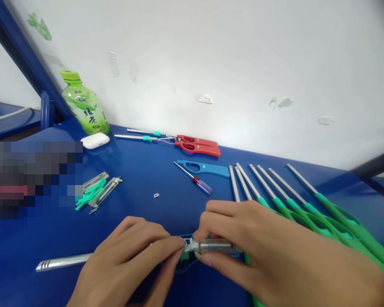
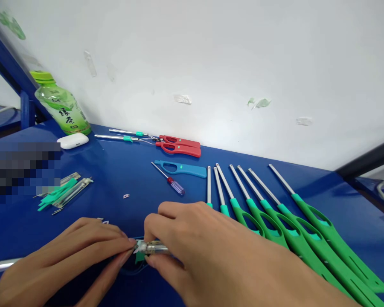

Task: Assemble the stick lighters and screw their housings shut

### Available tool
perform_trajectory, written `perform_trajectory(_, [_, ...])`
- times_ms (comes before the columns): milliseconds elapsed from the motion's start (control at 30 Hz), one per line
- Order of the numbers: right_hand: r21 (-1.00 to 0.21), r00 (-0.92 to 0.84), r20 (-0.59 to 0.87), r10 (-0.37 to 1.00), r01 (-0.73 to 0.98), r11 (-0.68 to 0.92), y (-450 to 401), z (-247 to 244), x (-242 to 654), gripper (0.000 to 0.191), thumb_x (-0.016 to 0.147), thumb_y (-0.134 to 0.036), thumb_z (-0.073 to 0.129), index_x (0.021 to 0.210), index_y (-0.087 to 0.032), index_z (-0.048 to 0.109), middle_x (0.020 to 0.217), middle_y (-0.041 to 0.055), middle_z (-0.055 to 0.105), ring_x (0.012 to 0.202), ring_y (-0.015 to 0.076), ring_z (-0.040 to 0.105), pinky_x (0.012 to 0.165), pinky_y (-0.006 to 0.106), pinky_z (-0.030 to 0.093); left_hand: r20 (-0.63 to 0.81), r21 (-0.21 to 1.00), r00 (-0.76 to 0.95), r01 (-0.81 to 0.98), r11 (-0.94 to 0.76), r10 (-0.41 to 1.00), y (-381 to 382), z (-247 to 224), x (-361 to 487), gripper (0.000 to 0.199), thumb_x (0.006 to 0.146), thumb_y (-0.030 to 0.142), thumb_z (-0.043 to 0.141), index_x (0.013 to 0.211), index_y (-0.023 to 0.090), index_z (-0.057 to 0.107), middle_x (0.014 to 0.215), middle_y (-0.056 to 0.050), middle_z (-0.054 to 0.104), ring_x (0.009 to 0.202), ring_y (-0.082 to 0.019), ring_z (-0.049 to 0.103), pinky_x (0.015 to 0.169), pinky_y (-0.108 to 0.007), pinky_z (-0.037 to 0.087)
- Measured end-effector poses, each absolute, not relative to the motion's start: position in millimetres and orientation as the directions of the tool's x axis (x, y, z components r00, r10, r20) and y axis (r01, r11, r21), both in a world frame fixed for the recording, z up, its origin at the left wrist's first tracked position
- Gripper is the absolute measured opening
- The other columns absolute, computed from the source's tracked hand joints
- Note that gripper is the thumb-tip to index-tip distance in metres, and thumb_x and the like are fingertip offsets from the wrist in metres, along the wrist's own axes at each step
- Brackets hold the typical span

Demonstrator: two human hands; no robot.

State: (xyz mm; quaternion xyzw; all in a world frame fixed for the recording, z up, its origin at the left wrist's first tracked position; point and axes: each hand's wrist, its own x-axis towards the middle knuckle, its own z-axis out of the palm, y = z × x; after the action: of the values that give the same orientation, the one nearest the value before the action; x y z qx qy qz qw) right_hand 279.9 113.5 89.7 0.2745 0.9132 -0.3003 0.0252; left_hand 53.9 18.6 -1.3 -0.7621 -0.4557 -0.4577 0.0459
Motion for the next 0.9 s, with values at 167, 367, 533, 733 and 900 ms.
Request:
perform_trajectory(167, [-0.536,-0.851,-0.210,0.481,0.512,0.671,114,88,281,0.011,0.118,-0.025,0.071,0.107,-0.026,0.070,0.109,-0.0029,0.075,0.098,0.0186,0.074,0.082,0.035,0.048,0.747,0.359,0.144,0.734,-0.577,0.649,19,-7,51,0.028,0.108,0.006,0.060,0.119,0.028,0.073,0.102,0.006,0.084,0.086,-0.010,0.084,0.089,-0.026,0.066])
perform_trajectory(367, [-0.547,-0.854,-0.195,0.482,0.503,0.669,114,85,283,0.008,0.118,-0.027,0.071,0.110,-0.027,0.071,0.112,-0.0030,0.077,0.100,0.0187,0.076,0.083,0.036,0.050,0.765,0.343,0.130,0.747,-0.569,0.631,17,-11,50,0.026,0.109,0.008,0.060,0.119,0.028,0.074,0.102,0.005,0.087,0.085,-0.012,0.085,0.090,-0.027,0.068])
perform_trajectory(533, [-0.540,-0.856,-0.208,0.474,0.504,0.674,115,85,282,0.008,0.118,-0.028,0.071,0.111,-0.027,0.072,0.112,-0.0027,0.077,0.100,0.0189,0.076,0.083,0.035,0.050,0.765,0.344,0.115,0.759,-0.553,0.634,18,-12,52,0.026,0.109,0.010,0.061,0.118,0.029,0.076,0.103,0.005,0.088,0.085,-0.014,0.087,0.090,-0.028,0.071])
perform_trajectory(733, [-0.546,-0.845,-0.251,0.473,0.526,0.652,116,86,277,0.007,0.117,-0.024,0.073,0.111,-0.027,0.073,0.112,-0.0027,0.076,0.099,0.0183,0.076,0.083,0.034,0.051,0.768,0.320,0.112,0.786,-0.529,0.631,10,-23,47,0.027,0.109,0.010,0.063,0.120,0.030,0.079,0.109,0.007,0.090,0.093,-0.012,0.088,0.102,-0.027,0.069])
perform_trajectory(900, [-0.526,-0.870,-0.190,0.456,0.482,0.701,117,83,280,0.007,0.117,-0.025,0.072,0.111,-0.026,0.072,0.109,-0.0015,0.075,0.097,0.0187,0.075,0.080,0.034,0.051,0.767,0.330,0.107,0.780,-0.532,0.633,11,-22,47,0.027,0.109,0.010,0.063,0.120,0.029,0.079,0.108,0.006,0.090,0.092,-0.013,0.088,0.099,-0.028,0.070])
